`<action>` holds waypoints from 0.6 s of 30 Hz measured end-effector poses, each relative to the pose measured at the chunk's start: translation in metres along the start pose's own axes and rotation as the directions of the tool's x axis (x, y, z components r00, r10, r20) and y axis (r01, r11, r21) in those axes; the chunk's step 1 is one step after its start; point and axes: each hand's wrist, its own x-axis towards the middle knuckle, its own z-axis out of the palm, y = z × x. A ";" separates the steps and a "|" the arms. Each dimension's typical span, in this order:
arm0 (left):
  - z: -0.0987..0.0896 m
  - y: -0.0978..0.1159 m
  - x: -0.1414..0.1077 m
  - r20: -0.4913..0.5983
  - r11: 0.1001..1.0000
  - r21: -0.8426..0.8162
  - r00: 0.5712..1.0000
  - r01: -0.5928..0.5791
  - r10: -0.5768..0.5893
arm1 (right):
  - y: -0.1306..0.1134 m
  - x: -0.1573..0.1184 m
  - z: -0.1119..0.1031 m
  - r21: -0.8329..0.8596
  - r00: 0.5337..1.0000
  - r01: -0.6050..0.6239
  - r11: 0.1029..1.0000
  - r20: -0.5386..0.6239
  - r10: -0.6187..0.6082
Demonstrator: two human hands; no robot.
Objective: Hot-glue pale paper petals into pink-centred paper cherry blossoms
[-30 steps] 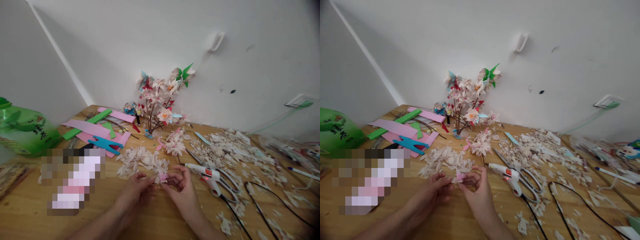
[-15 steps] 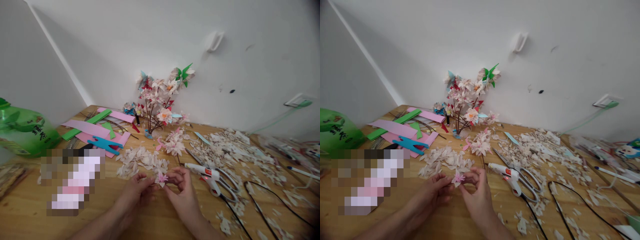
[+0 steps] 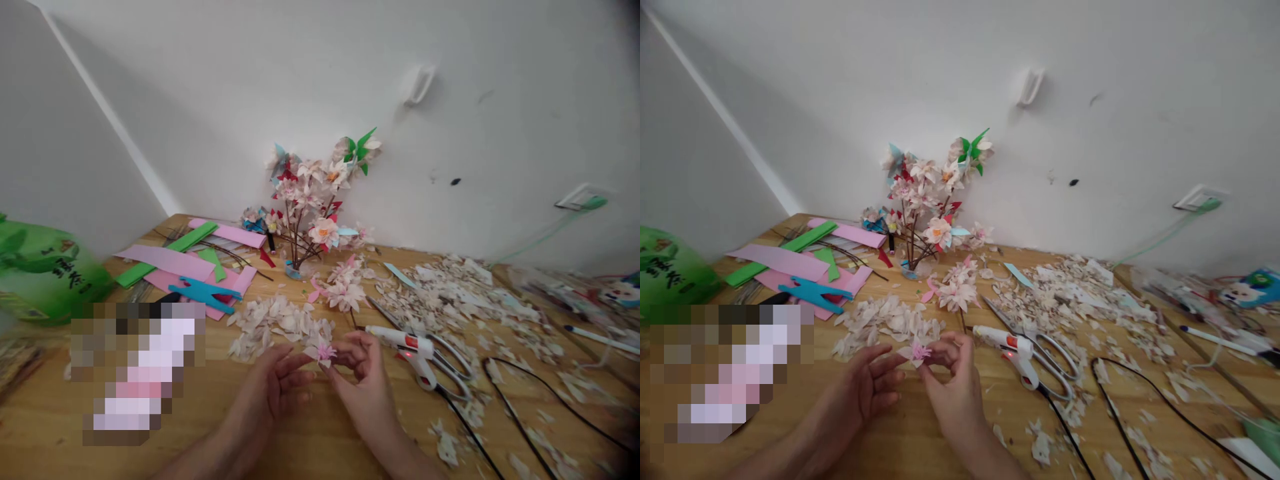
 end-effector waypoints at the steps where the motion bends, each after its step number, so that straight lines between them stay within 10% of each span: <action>1: -0.001 -0.002 0.000 0.016 1.000 0.000 0.999 -0.031 0.031 | 0.000 0.001 0.000 0.010 1.000 -0.004 1.000 -0.014 0.004; 18: -0.016 -0.036 0.006 0.378 0.957 0.082 0.897 -0.277 0.228 | 0.011 0.001 -0.007 -0.120 0.999 0.037 0.992 0.029 -0.033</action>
